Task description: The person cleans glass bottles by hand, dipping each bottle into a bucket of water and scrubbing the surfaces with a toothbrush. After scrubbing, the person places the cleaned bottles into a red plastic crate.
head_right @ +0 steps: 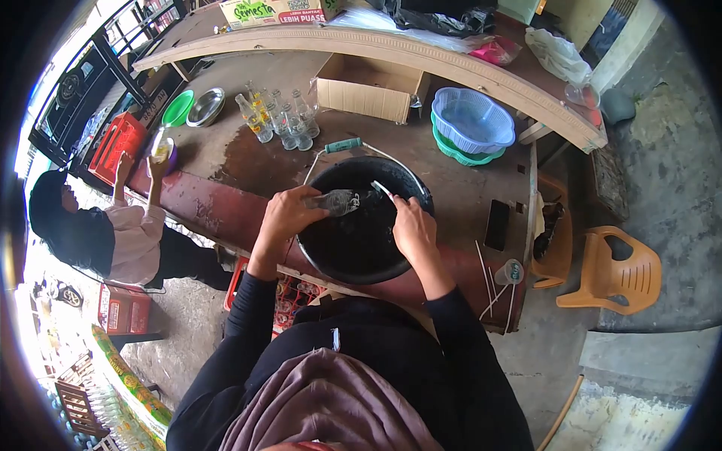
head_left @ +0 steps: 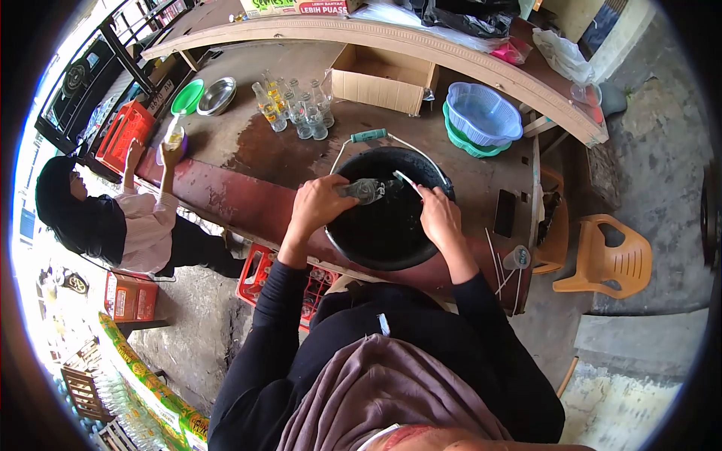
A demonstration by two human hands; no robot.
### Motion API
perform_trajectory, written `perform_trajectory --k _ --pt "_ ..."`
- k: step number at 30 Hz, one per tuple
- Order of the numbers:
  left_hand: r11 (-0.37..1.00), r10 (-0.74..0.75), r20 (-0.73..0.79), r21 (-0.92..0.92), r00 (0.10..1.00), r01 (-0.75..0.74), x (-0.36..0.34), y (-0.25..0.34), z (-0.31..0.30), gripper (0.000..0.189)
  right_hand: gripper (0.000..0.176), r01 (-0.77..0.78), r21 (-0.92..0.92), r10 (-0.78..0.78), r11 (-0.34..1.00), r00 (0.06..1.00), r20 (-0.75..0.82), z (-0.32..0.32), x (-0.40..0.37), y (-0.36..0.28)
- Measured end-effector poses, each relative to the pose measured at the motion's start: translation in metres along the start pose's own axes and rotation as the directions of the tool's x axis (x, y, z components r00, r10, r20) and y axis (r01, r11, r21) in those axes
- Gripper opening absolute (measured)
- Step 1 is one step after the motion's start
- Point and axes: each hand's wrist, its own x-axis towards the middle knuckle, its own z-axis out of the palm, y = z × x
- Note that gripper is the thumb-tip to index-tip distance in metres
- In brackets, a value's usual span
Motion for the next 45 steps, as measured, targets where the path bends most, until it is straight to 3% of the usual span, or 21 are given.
perform_trajectory --k 1,2,3,4,7,9,10,12,14,17,22,25,27,32,34,38,39,41,45 --pt "1.000 -0.003 -0.003 0.000 1.000 0.003 0.000 -0.002 -0.002 0.046 0.032 0.059 0.078 -0.054 0.995 0.996 -0.065 -0.009 -0.004 -0.007" --pt "0.985 -0.094 0.033 -0.141 0.995 0.098 -0.001 -0.004 -0.004 0.047 0.032 0.118 0.155 -0.098 0.981 0.987 -0.130 -0.016 -0.011 -0.015" --pt "0.942 -0.176 0.082 -0.275 0.981 0.192 -0.002 -0.006 -0.006 0.048 0.033 0.154 0.226 -0.127 0.962 0.984 -0.129 -0.020 -0.016 -0.024" --pt "0.942 -0.175 0.085 -0.274 0.981 0.192 -0.003 -0.007 -0.008 0.048 0.033 0.209 0.285 -0.177 0.935 0.975 -0.135 -0.019 -0.019 -0.027" --pt "0.927 -0.189 0.053 -0.321 0.981 0.196 -0.007 -0.003 -0.011 0.046 0.033 0.054 0.112 -0.048 0.992 0.997 -0.053 -0.006 -0.009 -0.011" --pt "0.989 -0.077 -0.012 -0.131 0.997 0.074 -0.012 0.001 -0.012 0.044 0.033 0.031 0.056 -0.029 0.998 0.999 -0.037 -0.009 -0.006 -0.003" --pt "0.988 -0.081 -0.014 -0.130 0.997 0.078 -0.012 0.003 -0.013 0.044 0.033 0.035 0.057 -0.033 0.998 0.999 -0.035 -0.013 -0.008 -0.008" --pt "0.996 -0.011 -0.030 -0.092 0.999 0.008 -0.016 0.006 -0.013 0.044 0.030 0.183 0.199 -0.163 0.963 0.980 -0.115 -0.019 -0.017 -0.022" --pt "0.997 0.049 -0.085 -0.053 0.995 -0.053 -0.015 0.007 -0.011 0.045 0.030 0.236 0.217 -0.204 0.947 0.966 -0.156 -0.010 -0.017 -0.020" --pt "0.996 0.089 -0.081 0.024 0.993 -0.087 -0.010 0.008 -0.011 0.042 0.029 0.080 -0.032 -0.077 0.996 0.994 0.078 0.003 -0.005 -0.003" --pt "0.965 0.228 -0.076 0.153 0.971 -0.214 0.002 0.000 0.010 0.045 0.027 0.140 -0.048 -0.133 0.989 0.982 0.133 0.020 -0.005 -0.003" --pt "0.970 0.218 -0.092 0.127 0.972 -0.205 0.008 -0.001 0.017 0.049 0.036 0.078 -0.035 -0.075 0.996 0.993 0.092 0.015 -0.003 -0.009" --pt "0.974 0.208 -0.093 0.115 0.974 -0.197 0.010 -0.001 0.022 0.051 0.034 0.071 0.168 -0.076 0.983 0.997 0.024 0.008 -0.007 -0.016" --pt "0.992 0.121 -0.179 -0.010 0.976 -0.125 0.011 0.006 0.039 0.055 0.030 0.088 0.016 -0.089 0.996 0.984 0.152 0.024 -0.008 0.000" --pt "0.979 0.088 -0.266 -0.154 0.960 -0.132 0.011 0.008 0.046 0.058 0.031 0.093 0.132 -0.096 0.987 0.995 0.013 0.013 -0.008 -0.009" --pt "0.972 0.062 -0.163 -0.214 0.985 -0.096 0.012 0.006 0.051 0.068 0.031 0.143 -0.039 -0.139 0.989 0.985 0.102 0.005 -0.011 -0.006" --pt "0.976 0.112 -0.141 -0.171 0.984 -0.136 0.013 0.005 0.053 0.072 0.031 0.147 -0.043 -0.142 0.988 0.985 0.095 -0.002 -0.011 -0.009" --pt "0.973 0.171 -0.123 -0.136 0.978 -0.187 0.013 0.005 0.058 0.078 0.027 0.085 0.042 -0.078 0.995 0.985 -0.155 -0.026 -0.018 -0.020" --pt "0.976 0.097 -0.080 -0.186 0.992 -0.110 0.013 0.004 0.066 0.075 0.025 0.231 0.152 -0.178 0.961 0.937 -0.302 -0.056 -0.034 -0.033"
